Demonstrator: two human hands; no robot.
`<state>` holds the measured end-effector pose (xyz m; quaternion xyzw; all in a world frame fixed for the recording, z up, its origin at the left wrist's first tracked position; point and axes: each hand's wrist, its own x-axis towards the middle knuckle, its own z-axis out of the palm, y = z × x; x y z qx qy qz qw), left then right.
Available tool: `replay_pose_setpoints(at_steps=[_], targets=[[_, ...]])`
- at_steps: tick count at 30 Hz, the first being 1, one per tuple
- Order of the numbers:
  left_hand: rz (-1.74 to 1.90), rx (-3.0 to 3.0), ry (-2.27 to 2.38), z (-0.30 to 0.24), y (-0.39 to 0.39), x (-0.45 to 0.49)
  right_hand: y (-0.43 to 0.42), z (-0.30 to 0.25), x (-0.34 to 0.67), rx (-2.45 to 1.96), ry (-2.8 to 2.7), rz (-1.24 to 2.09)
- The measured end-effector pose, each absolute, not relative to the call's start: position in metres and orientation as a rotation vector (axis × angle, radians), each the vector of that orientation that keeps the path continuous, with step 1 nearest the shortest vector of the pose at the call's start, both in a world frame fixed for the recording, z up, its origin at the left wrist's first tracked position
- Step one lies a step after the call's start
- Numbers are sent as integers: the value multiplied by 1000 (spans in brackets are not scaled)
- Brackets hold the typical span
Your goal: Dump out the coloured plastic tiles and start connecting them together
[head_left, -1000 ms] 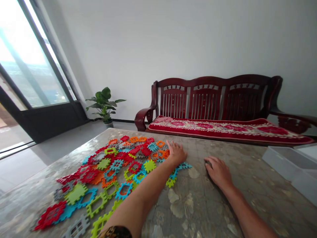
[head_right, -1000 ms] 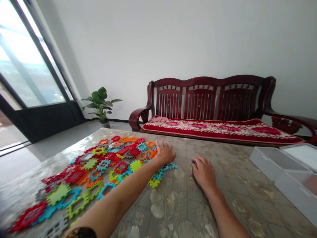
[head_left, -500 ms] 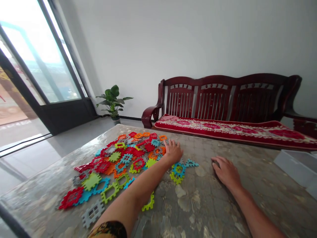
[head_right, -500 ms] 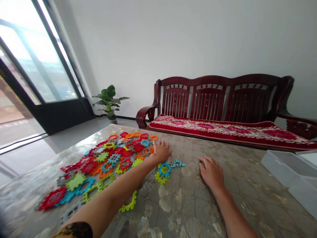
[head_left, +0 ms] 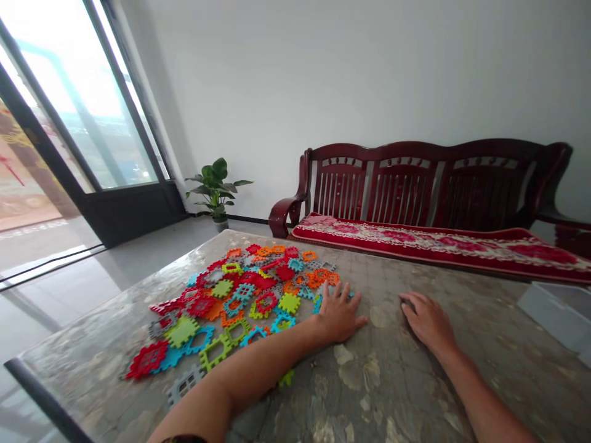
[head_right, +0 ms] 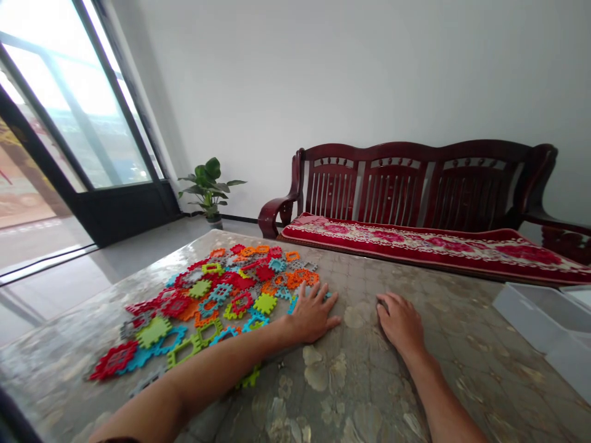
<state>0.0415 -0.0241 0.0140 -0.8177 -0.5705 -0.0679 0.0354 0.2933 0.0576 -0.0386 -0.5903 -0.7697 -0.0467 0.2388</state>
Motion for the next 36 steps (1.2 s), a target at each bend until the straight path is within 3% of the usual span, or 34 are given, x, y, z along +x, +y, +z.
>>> replay_pose_setpoints(at_steps=[27,36], targets=[[-180,-2465,-1745,36,-60,-37,69,-49,301,-1572,-2128,-146],[-308,-1919,-2320,53,-67,-145,63,-45,298,-1574,-2085,-96]])
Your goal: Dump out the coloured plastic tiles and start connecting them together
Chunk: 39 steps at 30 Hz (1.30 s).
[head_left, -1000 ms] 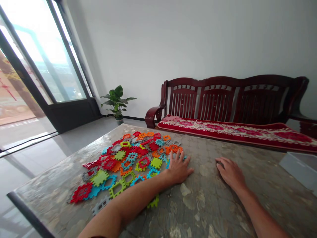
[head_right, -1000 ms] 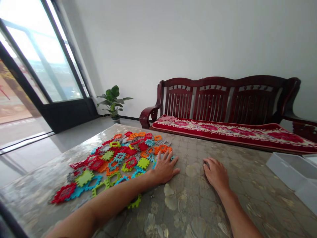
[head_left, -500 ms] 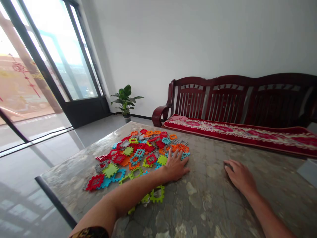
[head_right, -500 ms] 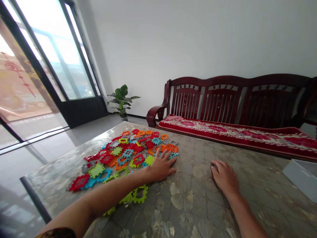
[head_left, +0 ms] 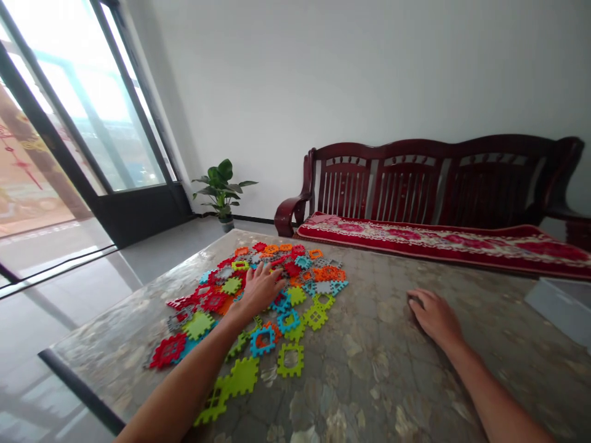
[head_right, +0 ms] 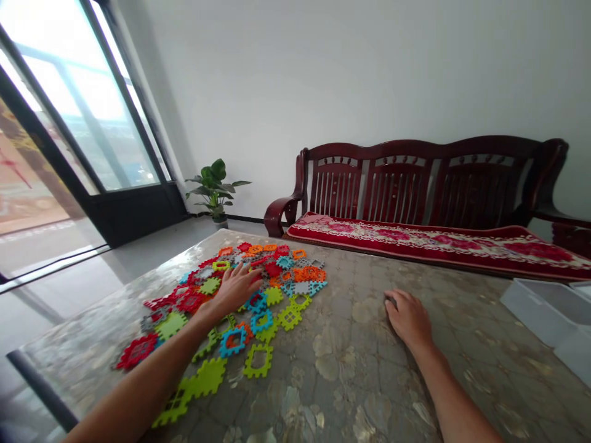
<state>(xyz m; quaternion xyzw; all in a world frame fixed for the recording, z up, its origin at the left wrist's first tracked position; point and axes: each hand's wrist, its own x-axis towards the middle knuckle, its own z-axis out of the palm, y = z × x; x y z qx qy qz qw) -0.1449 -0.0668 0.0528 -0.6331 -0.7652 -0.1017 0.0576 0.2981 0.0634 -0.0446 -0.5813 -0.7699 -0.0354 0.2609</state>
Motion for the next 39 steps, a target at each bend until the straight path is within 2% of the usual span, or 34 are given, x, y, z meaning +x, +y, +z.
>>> replay_pose_setpoints(at_steps=[7,16,20,24,27,30,39], targets=[[-719,-1969,-2213,64,-46,-185,57,-38,292,-1643,-2105,-102],[-924,-2004,-2031,123,-14,-168,55,-36,290,-1669,-2096,-128],[-707,-2290,-1959,112,-44,-141,57,-37,291,-1666,-2100,-123],[-342,-2273,-2089,75,-96,-94,56,-35,289,-1689,-2099,-115],[-214,-2386,-1958,47,-120,-57,54,-33,284,-1735,-2114,-133],[-137,-2487,-1778,27,-121,-36,51,-32,282,-1758,-2190,-153],[-74,-2449,-1835,20,-97,-65,4,-32,307,-1643,-2317,-193]])
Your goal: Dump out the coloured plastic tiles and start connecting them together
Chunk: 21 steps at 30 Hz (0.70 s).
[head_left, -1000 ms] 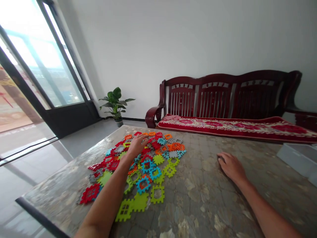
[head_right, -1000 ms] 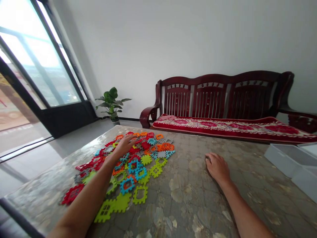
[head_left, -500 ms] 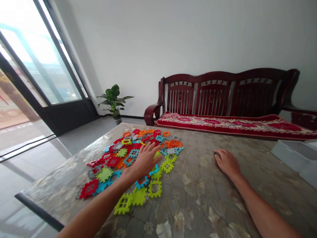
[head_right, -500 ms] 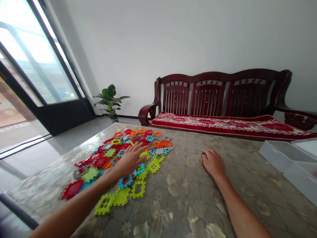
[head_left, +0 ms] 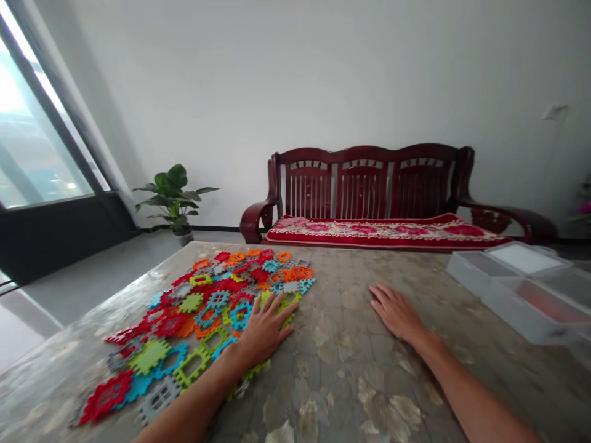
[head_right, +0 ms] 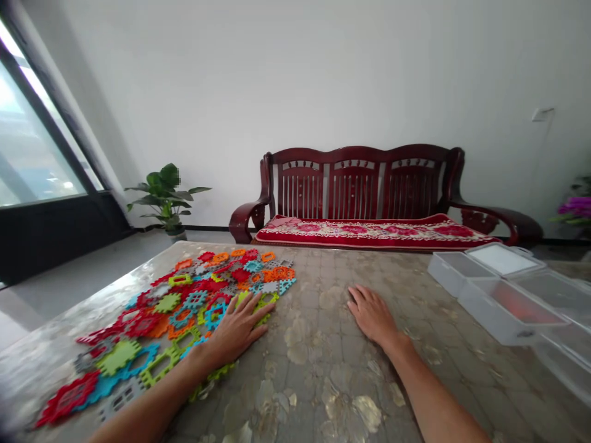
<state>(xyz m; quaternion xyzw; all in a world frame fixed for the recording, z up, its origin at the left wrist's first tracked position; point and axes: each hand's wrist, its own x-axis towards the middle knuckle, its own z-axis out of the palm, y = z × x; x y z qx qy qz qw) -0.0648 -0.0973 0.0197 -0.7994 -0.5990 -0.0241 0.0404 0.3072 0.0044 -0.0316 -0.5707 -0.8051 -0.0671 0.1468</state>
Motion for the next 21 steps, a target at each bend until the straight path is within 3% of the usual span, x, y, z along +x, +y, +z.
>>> replay_pose_setpoints(at_steps=[21], targets=[[-144,-2454,-1744,25,-93,-61,4,-19,326,-1941,-2109,-401]])
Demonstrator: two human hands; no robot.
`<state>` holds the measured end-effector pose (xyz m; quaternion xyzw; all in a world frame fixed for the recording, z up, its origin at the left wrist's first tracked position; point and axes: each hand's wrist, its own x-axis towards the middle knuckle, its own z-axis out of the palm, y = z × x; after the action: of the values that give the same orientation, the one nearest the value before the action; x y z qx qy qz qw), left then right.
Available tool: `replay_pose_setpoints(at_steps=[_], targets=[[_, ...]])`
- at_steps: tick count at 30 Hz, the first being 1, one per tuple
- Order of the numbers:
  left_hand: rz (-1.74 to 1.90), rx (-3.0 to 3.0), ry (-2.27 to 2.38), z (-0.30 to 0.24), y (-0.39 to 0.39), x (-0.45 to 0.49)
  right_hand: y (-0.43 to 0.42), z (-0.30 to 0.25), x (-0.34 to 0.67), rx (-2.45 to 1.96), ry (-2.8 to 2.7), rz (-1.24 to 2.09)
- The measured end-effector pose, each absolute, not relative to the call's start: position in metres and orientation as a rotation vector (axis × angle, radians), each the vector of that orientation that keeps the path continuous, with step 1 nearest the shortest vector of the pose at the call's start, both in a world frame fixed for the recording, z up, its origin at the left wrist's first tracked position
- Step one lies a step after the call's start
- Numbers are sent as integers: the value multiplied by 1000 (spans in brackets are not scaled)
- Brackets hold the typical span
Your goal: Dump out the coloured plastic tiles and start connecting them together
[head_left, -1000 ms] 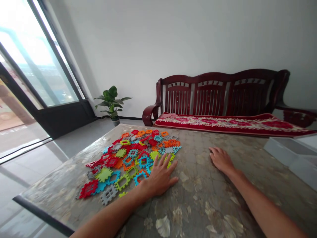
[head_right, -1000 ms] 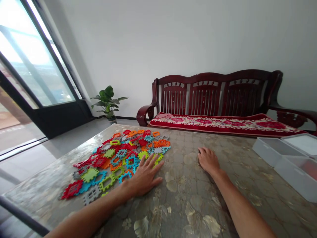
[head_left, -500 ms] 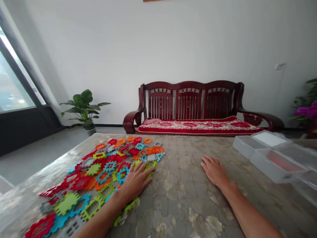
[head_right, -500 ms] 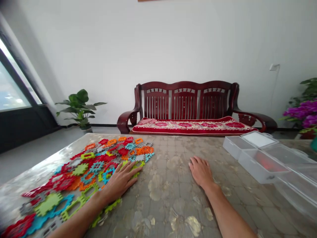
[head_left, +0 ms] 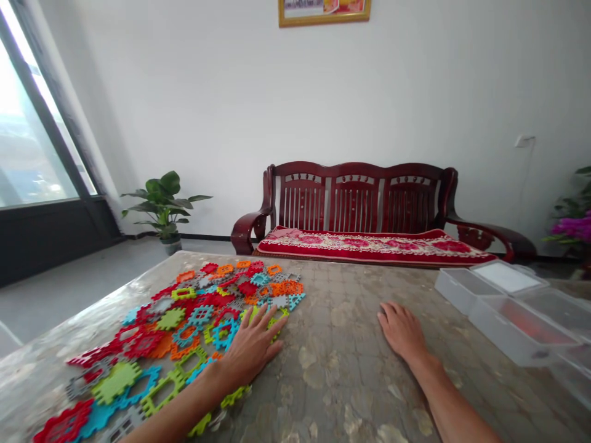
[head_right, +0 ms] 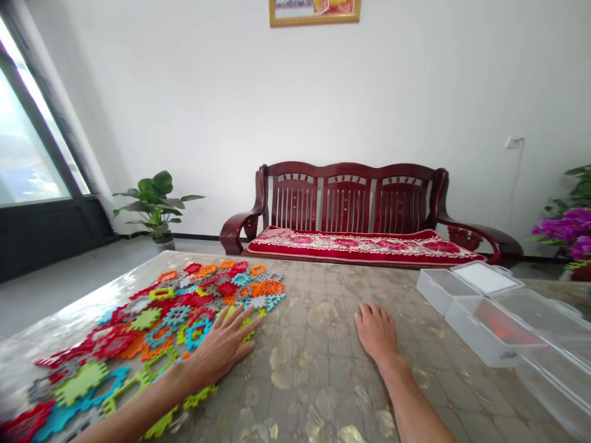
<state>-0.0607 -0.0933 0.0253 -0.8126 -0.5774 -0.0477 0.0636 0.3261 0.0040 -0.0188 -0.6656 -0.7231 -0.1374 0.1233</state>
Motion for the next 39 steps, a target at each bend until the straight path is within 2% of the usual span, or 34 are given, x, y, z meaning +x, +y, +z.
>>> replay_pose_setpoints(at_steps=[9,14,39], targets=[[-176,-2531,-1582,26,-22,8,6,-22,325,-1943,-2091,-398],[-198,-2409,-1824,6,9,19,7,-24,325,-1979,-2087,-362],[-308,-2126,-2045,3,1,14,12,-24,325,-1903,-2139,-502]])
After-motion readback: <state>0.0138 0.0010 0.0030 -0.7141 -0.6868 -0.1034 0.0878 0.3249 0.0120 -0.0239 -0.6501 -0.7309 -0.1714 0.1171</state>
